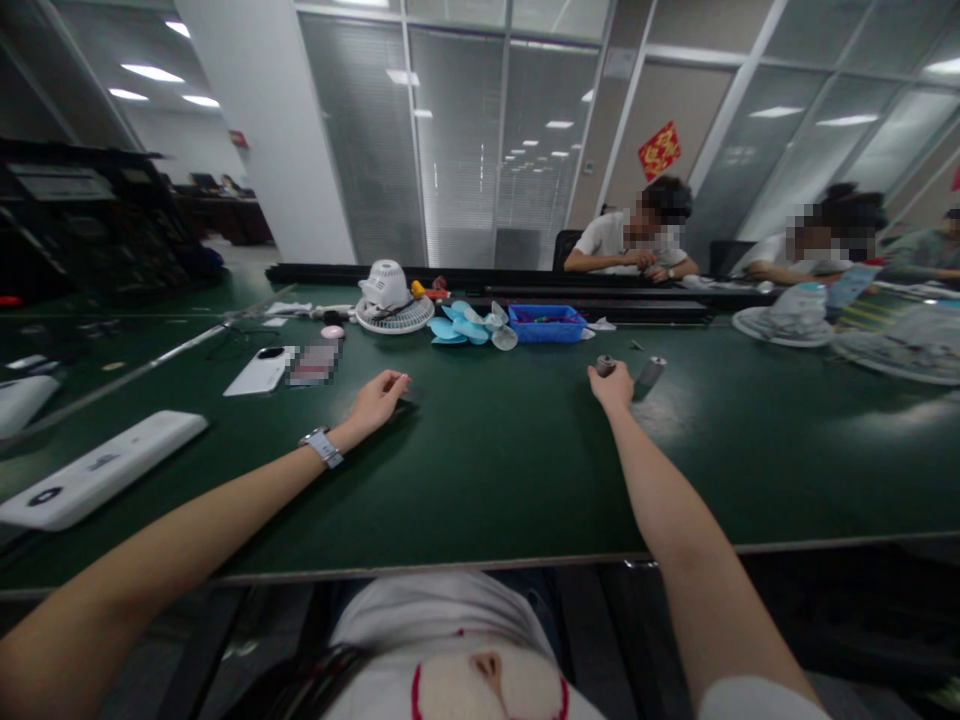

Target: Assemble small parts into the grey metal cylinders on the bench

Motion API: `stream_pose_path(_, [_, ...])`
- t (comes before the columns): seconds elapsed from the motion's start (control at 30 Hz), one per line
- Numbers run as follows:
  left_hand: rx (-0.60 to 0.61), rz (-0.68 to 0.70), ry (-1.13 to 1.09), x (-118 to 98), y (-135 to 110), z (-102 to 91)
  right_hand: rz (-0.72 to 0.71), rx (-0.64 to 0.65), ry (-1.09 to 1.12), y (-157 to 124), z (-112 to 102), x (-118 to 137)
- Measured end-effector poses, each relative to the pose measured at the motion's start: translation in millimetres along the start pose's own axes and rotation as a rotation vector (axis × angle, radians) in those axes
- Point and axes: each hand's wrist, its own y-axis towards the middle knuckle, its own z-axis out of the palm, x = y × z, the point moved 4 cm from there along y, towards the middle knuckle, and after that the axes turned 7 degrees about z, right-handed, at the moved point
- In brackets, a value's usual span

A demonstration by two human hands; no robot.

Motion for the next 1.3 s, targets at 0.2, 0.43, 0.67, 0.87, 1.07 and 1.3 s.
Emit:
stream_pose_path(0.2, [-0.01,-0.009,-0.004,2,0,-0.1,0.024,-0.058,0.102,-4,-3,6])
stream_pose_path(0.43, [-0.011,-0.003,-0.087,-1,0,7.6,-0.403,0.466,0.485,-110,45,89])
stream_pose_path(0.67, [0.147,0.27,-0.075,-50,-13,23.6,-0.681,0.914,0.567,-230,54,134])
stream_pose_path(0.87, [0.149,0.339,-0.004,-65,-9,29.8,-0.726,0.882,0.527,-237,49,135])
stream_pose_path(1.07, [0.045,0.292,0.058,-62,6,8.0,-0.712,0.905,0.528,-236,48,135])
stream_pose_path(1.3, [0.265,0.244,0.166,-4,3,4.8,-0.684,0.886,0.535,-236,45,134])
